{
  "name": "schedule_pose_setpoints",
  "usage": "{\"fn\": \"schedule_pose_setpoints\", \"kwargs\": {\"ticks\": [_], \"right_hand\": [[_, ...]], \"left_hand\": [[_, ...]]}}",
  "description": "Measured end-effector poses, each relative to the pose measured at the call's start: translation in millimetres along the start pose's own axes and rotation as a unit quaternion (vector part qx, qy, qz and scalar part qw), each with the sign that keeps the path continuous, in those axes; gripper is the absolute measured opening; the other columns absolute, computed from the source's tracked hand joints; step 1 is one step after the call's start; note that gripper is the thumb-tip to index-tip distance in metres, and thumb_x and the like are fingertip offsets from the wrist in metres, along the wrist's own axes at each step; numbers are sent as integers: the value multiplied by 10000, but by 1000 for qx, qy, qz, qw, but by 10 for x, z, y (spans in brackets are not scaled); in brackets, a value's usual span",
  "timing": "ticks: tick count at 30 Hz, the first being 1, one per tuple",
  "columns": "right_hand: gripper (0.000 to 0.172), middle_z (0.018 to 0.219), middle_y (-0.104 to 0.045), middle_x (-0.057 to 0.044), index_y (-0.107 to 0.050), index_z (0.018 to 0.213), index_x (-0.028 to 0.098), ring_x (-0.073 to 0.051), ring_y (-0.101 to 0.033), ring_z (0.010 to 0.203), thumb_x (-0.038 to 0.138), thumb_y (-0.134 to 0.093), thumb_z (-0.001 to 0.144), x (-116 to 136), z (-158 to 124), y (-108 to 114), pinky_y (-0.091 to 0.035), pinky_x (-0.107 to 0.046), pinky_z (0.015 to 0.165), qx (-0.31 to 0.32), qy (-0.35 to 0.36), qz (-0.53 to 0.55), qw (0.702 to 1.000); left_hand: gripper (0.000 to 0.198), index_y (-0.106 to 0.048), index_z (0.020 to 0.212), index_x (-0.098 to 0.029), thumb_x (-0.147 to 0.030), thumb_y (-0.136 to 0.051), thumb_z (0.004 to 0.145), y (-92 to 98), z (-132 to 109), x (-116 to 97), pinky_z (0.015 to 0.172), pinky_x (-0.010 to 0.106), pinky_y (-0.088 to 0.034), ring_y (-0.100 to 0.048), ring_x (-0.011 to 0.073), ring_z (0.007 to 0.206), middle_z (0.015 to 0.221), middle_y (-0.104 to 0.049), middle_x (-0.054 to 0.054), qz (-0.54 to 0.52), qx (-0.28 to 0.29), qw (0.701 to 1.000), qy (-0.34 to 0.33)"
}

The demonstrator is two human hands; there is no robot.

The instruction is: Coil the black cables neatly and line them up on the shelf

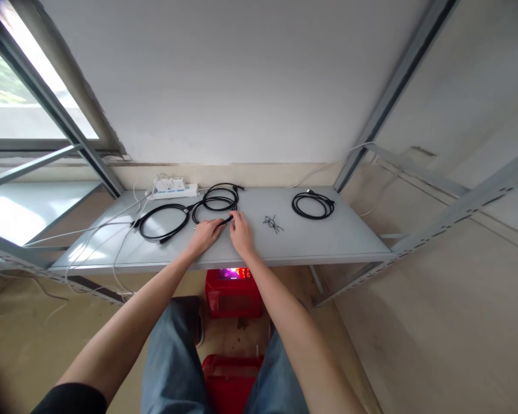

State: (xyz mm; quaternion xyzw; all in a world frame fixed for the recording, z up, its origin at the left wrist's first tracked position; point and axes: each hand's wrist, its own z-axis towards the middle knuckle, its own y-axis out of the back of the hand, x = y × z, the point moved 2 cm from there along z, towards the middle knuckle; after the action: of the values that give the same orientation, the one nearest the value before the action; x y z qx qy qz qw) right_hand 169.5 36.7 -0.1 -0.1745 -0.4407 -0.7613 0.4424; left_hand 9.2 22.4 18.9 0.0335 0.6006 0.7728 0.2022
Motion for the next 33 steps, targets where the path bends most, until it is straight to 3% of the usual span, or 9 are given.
{"fn": "schedule_pose_setpoints", "kwargs": {"ticks": [7, 19, 27, 33], "right_hand": [[356, 1150, -660, -73, -695, 1173, 258, -219, -628, 892, 99, -414, 1023, 114, -76, -1, -444, -303, 730, 63, 33, -145, 987], [261, 1129, -730, -72, -694, 1130, 241, -225, -672, 962, 233, -433, 1107, 170, -27, 1, -427, -308, 753, 94, 18, -196, 976], [254, 1142, -706, -91, -652, 1147, 224, -225, -649, 994, 281, -405, 1128, 193, -64, -8, -442, -305, 776, 67, 25, -226, 971], [230, 1087, -672, -119, -650, 1066, 198, -272, -574, 1071, 234, -426, 1103, 168, -62, -6, -457, -377, 917, 46, 50, -241, 968]], "left_hand": [[361, -698, 1272, -243, -361, -401, 1103, -8, -16, -10, 926, 327, -486, -731, 261, 1065, 1167, -786, 91, -8, 2, 1000, -9], [359, -715, 1275, -247, -376, -438, 1088, -61, -8, 24, 912, 318, -493, -734, 256, 1048, 1181, -785, 102, -9, 2, 1000, 10], [323, -715, 1234, -238, -339, -454, 1073, -17, -22, -16, 870, 309, -490, -737, 256, 1033, 1144, -790, 99, -6, 7, 1000, 12], [334, -692, 1200, -224, -368, -409, 1094, -20, -19, -28, 876, 327, -488, -739, 269, 1022, 1125, -787, 111, 19, 17, 1000, 10]]}}
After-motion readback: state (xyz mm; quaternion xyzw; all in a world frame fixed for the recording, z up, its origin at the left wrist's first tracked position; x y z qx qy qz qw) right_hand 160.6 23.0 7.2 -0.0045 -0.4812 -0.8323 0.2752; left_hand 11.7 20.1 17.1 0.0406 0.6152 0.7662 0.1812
